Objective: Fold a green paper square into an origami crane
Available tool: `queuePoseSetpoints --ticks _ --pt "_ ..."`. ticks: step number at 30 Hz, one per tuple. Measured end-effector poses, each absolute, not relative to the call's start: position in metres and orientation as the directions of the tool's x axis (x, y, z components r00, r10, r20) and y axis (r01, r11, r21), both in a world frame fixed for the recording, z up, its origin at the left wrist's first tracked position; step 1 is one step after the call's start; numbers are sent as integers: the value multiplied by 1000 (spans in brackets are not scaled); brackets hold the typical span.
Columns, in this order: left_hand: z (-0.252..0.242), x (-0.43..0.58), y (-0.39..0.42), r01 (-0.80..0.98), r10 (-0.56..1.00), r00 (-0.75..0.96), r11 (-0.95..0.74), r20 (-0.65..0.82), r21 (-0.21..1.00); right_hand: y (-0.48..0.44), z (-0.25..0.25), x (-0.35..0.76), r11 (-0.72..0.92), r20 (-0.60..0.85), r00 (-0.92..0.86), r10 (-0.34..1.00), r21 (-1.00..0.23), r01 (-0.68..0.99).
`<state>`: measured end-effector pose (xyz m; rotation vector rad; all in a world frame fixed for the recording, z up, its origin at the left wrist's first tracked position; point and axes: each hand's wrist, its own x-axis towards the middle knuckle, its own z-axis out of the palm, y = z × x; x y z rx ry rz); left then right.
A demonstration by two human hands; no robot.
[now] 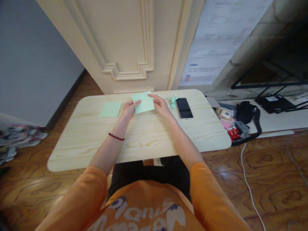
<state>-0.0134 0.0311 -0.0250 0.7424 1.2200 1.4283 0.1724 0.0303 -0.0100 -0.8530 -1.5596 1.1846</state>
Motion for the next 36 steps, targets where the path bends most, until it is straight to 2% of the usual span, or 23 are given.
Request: queuePoseSetpoints --ticks 5,14,20,27,32,36 --pt "-25 -14 25 -413 971 -104 154 -214 898 34 -13 175 272 257 -373 891 -962 -12" --pt "-23 -16 17 -425 981 -40 154 -189 892 26 -6 174 182 176 -392 903 -983 -24" --pt "-13 -13 10 -416 992 8 119 -127 902 22 -6 173 121 130 -280 951 -991 -52" --pt "-4 -12 7 -338 997 33 72 -65 938 27 -16 168 -8 22 -113 993 -966 -260" --pt "-2 -9 4 -325 995 76 84 -62 942 28 -16 166 16 25 -29 999 -959 -284" --pt "1 -5 2 -304 994 29 105 -101 947 28 -16 167 67 70 -4 998 -966 -250"
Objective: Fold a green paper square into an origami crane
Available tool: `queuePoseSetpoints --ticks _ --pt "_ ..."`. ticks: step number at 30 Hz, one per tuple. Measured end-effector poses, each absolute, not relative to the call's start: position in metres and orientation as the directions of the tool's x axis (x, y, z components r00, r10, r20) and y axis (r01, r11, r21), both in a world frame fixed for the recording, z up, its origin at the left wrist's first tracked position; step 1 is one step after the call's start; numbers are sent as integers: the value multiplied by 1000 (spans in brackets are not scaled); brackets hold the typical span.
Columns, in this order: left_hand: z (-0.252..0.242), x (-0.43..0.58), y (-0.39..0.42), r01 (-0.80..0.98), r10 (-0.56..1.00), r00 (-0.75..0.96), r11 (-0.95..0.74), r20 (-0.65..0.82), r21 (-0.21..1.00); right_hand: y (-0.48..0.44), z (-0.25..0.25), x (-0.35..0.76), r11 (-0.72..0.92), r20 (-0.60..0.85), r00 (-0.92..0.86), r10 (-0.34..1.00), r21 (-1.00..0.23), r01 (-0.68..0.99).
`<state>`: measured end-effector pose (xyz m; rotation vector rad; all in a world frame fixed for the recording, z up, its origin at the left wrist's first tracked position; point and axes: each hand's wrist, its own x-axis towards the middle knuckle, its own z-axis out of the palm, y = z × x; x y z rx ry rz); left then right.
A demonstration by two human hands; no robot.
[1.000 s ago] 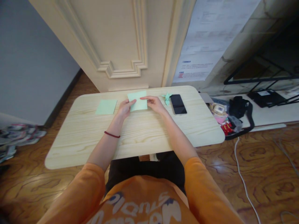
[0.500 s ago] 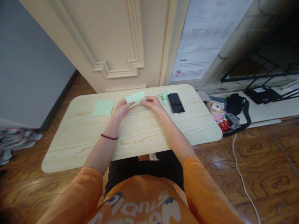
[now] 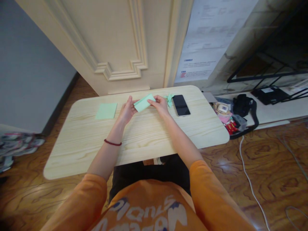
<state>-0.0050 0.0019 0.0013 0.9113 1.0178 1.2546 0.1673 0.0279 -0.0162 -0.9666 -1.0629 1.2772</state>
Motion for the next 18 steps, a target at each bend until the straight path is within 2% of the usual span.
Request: queuePoseSetpoints --ticks 6,9,12,15,18 --pt "-4 -4 1 -99 998 -54 -41 36 994 26 -14 166 93 90 22 996 -975 -200" --pt "-6 -2 0 -112 998 -62 -38 31 993 23 -11 165 100 91 49 995 -968 -232" --pt "-7 3 -2 -147 992 -122 -45 27 988 20 -8 162 41 29 41 999 -951 -305" --pt "-8 7 -3 -174 981 -193 -64 30 983 16 -7 158 -69 -47 -70 996 -932 -355" --pt "-9 8 -3 -196 987 -164 -32 0 980 14 -8 156 -131 -76 -155 985 -916 -378"
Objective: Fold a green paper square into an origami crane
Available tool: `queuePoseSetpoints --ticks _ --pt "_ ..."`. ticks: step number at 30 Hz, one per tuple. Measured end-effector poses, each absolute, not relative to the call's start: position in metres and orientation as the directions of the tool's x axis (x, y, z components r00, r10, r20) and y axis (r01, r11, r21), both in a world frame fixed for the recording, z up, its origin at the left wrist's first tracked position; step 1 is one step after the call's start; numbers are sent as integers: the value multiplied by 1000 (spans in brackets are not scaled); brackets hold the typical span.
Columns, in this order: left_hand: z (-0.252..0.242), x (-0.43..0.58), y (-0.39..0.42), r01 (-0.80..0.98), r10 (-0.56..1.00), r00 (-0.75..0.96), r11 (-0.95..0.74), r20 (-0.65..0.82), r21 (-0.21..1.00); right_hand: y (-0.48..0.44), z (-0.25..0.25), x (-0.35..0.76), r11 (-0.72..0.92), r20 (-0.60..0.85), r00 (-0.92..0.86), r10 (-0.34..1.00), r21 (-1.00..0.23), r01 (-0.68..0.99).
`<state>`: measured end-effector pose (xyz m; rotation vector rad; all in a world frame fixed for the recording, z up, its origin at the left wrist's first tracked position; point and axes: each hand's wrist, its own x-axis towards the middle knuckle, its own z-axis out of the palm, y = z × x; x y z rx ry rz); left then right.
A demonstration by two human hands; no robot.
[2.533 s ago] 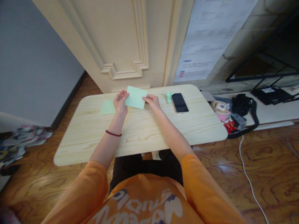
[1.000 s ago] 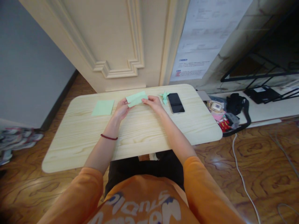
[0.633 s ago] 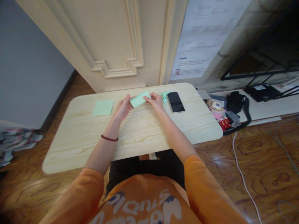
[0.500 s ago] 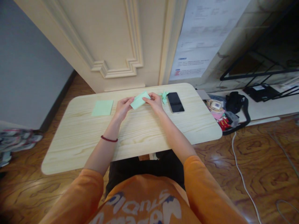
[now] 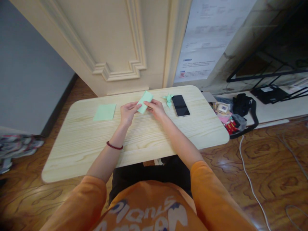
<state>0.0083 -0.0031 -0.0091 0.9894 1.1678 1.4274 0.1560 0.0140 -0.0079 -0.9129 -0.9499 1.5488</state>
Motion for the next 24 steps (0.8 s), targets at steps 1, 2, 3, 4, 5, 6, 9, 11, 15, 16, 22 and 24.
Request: queuePoseSetpoints --ticks 1,2,3,4,5,6,9,11,15,16,22,24 --pt "-9 8 -3 -197 991 -135 -11 -16 980 14 -8 156 -134 -78 -156 985 -913 -386" --pt "-9 7 -3 -196 994 -105 13 -34 980 14 -9 156 -132 -79 -148 986 -910 -393" --pt "-8 6 -3 -194 996 -75 39 -54 980 14 -9 156 -130 -81 -137 987 -908 -398" --pt "-8 5 -3 -193 996 -50 61 -72 979 15 -9 157 -128 -83 -128 988 -908 -399" --pt "-7 3 -3 -198 996 -36 76 -84 977 15 -9 158 -127 -84 -125 989 -909 -396" --pt "-6 2 -3 -210 995 -29 83 -91 974 15 -9 158 -128 -85 -127 988 -913 -388" --pt "-3 0 -2 -268 996 -41 66 -79 961 14 -9 159 -137 -85 -163 983 -932 -335" --pt "-3 -2 -1 -287 997 -49 44 -61 957 13 -9 159 -139 -84 -198 977 -948 -285" --pt "-4 -5 0 -247 997 -60 26 -43 969 11 -11 158 -129 -73 -237 969 -965 -228" --pt "-4 -5 0 -237 997 -61 30 -46 971 11 -11 158 -130 -75 -240 968 -966 -225" --pt "-3 -4 0 -239 995 -57 63 -78 969 11 -9 158 -135 -88 -215 973 -967 -215" --pt "-3 -4 -1 -252 996 -38 72 -84 965 10 -7 158 -139 -96 -191 977 -963 -231"
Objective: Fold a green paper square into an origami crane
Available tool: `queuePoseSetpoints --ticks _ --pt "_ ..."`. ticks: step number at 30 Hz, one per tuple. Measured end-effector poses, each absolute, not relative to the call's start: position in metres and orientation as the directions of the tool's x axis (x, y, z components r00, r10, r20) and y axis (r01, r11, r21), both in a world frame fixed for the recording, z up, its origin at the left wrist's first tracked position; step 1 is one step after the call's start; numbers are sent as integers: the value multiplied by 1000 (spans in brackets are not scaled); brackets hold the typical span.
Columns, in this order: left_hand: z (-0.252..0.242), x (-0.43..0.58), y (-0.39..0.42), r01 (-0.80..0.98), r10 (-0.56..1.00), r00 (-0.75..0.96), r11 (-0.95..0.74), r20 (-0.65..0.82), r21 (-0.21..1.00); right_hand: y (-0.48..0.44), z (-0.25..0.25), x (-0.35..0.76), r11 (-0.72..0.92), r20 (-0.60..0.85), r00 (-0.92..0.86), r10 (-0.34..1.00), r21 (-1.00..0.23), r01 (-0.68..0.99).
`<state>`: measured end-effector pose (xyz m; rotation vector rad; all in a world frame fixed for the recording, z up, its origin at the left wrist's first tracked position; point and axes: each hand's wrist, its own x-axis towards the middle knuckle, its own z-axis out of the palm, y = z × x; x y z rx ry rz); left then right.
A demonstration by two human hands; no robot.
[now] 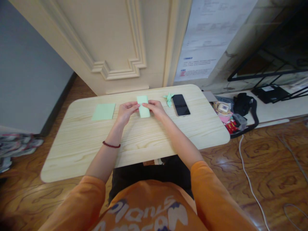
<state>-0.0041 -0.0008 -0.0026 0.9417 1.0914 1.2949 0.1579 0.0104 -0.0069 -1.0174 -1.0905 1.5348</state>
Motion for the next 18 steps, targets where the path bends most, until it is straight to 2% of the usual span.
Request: queuePoseSetpoints --ticks 7,18 --pt "-4 -6 -1 -254 996 18 85 -83 963 10 -5 157 -143 -105 -150 983 -952 -269" --pt "-2 -5 -1 -285 995 -15 93 -102 954 11 -11 156 -114 -82 -150 985 -968 -223"
